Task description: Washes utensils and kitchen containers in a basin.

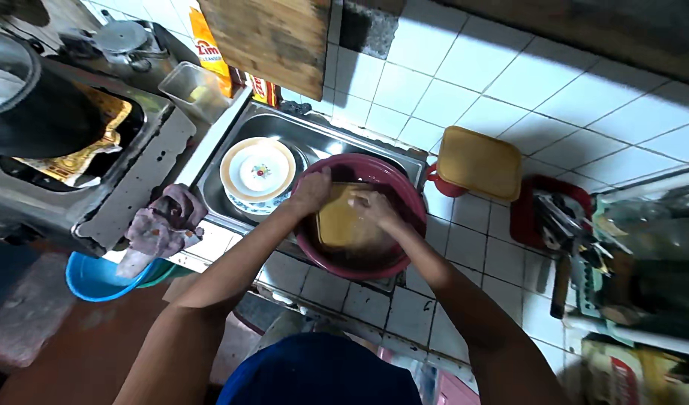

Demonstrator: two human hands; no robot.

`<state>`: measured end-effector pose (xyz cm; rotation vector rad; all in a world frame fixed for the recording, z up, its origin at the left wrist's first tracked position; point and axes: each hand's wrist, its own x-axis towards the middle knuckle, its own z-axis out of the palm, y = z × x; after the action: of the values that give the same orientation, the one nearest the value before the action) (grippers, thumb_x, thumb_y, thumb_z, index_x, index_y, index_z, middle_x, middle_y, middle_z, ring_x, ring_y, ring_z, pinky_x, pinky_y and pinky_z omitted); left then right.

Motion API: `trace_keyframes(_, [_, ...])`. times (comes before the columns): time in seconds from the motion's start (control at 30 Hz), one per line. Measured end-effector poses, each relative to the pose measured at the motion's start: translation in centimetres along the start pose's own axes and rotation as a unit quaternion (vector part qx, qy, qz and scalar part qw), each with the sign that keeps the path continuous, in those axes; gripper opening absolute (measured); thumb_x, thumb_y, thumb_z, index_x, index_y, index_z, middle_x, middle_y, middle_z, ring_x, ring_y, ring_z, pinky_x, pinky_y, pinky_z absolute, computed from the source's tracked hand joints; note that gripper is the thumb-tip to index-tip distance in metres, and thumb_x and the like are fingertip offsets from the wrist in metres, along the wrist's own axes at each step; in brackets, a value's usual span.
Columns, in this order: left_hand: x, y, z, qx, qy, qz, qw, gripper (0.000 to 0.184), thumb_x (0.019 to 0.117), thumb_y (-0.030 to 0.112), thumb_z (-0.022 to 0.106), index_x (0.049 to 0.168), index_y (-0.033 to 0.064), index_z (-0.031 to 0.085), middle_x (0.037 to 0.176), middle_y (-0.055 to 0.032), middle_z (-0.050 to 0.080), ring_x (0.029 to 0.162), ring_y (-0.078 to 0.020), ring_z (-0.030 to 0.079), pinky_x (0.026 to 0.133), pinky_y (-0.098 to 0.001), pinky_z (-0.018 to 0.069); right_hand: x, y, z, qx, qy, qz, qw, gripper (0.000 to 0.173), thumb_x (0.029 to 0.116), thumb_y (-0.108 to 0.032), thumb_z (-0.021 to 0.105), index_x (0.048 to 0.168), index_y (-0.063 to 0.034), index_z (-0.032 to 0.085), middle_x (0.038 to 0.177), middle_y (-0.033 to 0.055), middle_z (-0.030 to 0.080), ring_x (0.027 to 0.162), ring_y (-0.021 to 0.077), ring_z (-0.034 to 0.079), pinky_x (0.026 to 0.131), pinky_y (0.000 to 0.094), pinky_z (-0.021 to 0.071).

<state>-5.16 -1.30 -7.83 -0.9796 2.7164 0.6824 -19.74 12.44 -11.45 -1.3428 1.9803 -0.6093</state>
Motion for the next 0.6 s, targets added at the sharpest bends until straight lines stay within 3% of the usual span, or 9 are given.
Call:
trace_keyframes(0.1, [-0.8, -0.1, -2.8, -0.128, 0.042, 0.008, 0.991, 0.035, 0.1033, 0.009, 0.053, 0.134, -0.0077, 0.053, 0.116, -0.0342, 0.065, 0.110, -0.0509, 0.065, 0.095, -0.0667, 0.0489, -2.5, -5.1, -0.2, 0.072, 0.008, -0.010, 0.997, 0.055, 0.1078, -0.048, 0.045, 0.135, -0.0038, 0.063, 0.128, 0.0204, 0.067, 0.122, 0.0320, 0.062, 0.107, 0.0556, 0.0445])
trace_keyframes(0.17, [-0.9, 0.0, -4.2, -0.232, 0.043, -0.015, 0.972, 0.029, 0.1021, 0.008, 0.055, 0.128, -0.0038, 0.059, 0.104, -0.0254, 0.067, 0.088, -0.0360, 0.069, 0.081, -0.0530, 0.0560, -4.6, -7.8, -0.1, 0.015, -0.007, -0.023, 1.000, 0.073, 0.1004, -0.057, 0.056, 0.154, -0.0081, 0.046, 0.141, 0.0195, 0.060, 0.130, 0.0337, 0.059, 0.110, 0.0567, 0.0446])
trace_keyframes(0.23, [-0.8, 0.0, -4.6, -0.409, 0.030, -0.042, 0.911, 0.023, 0.1053, 0.013, 0.052, 0.122, -0.0008, 0.060, 0.077, -0.0104, 0.062, 0.053, -0.0145, 0.059, 0.051, -0.0293, 0.0538, -5.9, -9.8, -0.5, -0.067, 0.028, -0.023, 0.997, 0.069, 0.0985, -0.036, 0.068, 0.155, -0.0055, 0.042, 0.123, 0.0244, 0.067, 0.110, 0.0410, 0.067, 0.093, 0.0608, 0.0532])
trace_keyframes(0.27, [-0.9, 0.2, -4.9, -0.498, 0.019, -0.049, 0.866, 0.025, 0.1088, 0.019, 0.050, 0.122, -0.0007, 0.058, 0.071, -0.0077, 0.062, 0.051, -0.0125, 0.060, 0.050, -0.0276, 0.0547, -6.3, -10.7, -1.3, -0.090, 0.053, -0.010, 0.994, 0.057, 0.0996, -0.020, 0.066, 0.151, -0.0043, 0.047, 0.115, 0.0263, 0.069, 0.102, 0.0440, 0.069, 0.087, 0.0623, 0.0542])
trace_keyframes(0.33, [-1.0, 0.1, -4.9, -0.558, 0.035, -0.044, 0.828, 0.035, 0.1109, 0.033, 0.045, 0.123, 0.0025, 0.058, 0.080, -0.0055, 0.067, 0.064, -0.0126, 0.067, 0.061, -0.0295, 0.0595, -6.2, -10.4, -3.4, -0.055, 0.132, -0.010, 0.990, 0.039, 0.0985, -0.005, 0.061, 0.137, -0.0015, 0.060, 0.109, 0.0265, 0.070, 0.098, 0.0424, 0.070, 0.086, 0.0617, 0.0545])
trace_keyframes(0.4, [-0.9, -1.1, -3.4, -0.516, 0.068, -0.023, 0.853, 0.046, 0.1067, 0.037, 0.054, 0.137, 0.0023, 0.053, 0.116, -0.0143, 0.067, 0.099, -0.0214, 0.066, 0.087, -0.0417, 0.0550, -5.0, -8.0, -5.5, 0.058, 0.201, -0.029, 0.977, 0.032, 0.0983, -0.008, 0.063, 0.129, 0.0020, 0.065, 0.114, 0.0205, 0.071, 0.104, 0.0286, 0.070, 0.095, 0.0503, 0.0558])
trace_keyframes(0.43, [-0.7, -1.9, -2.4, -0.500, 0.081, -0.006, 0.862, 0.055, 0.1019, 0.036, 0.063, 0.142, 0.0015, 0.050, 0.125, -0.0181, 0.064, 0.110, -0.0258, 0.064, 0.096, -0.0469, 0.0526, -4.7, -7.0, -6.4, 0.127, 0.222, -0.036, 0.966, 0.031, 0.0984, -0.009, 0.064, 0.127, 0.0018, 0.065, 0.113, 0.0160, 0.071, 0.102, 0.0203, 0.070, 0.093, 0.0419, 0.0576])
trace_keyframes(0.5, [-1.0, -2.8, -1.1, -0.534, 0.071, 0.013, 0.842, 0.066, 0.0963, 0.032, 0.072, 0.150, 0.0054, 0.044, 0.128, -0.0167, 0.065, 0.112, -0.0239, 0.066, 0.097, -0.0436, 0.0559, -4.2, -5.6, -7.1, 0.267, 0.249, -0.042, 0.930, 0.029, 0.0995, -0.010, 0.063, 0.127, 0.0004, 0.064, 0.110, 0.0095, 0.072, 0.097, 0.0121, 0.071, 0.088, 0.0328, 0.0607])
trace_keyframes(0.6, [-1.6, -3.8, -1.3, -0.685, 0.041, 0.040, 0.726, 0.048, 0.1027, 0.019, 0.058, 0.148, 0.0130, 0.045, 0.116, -0.0088, 0.070, 0.096, -0.0172, 0.071, 0.082, -0.0342, 0.0608, -3.1, -3.6, -5.8, 0.454, 0.238, -0.010, 0.859, 0.027, 0.1044, -0.011, 0.056, 0.129, -0.0005, 0.061, 0.105, 0.0084, 0.073, 0.093, 0.0151, 0.073, 0.085, 0.0355, 0.0628])
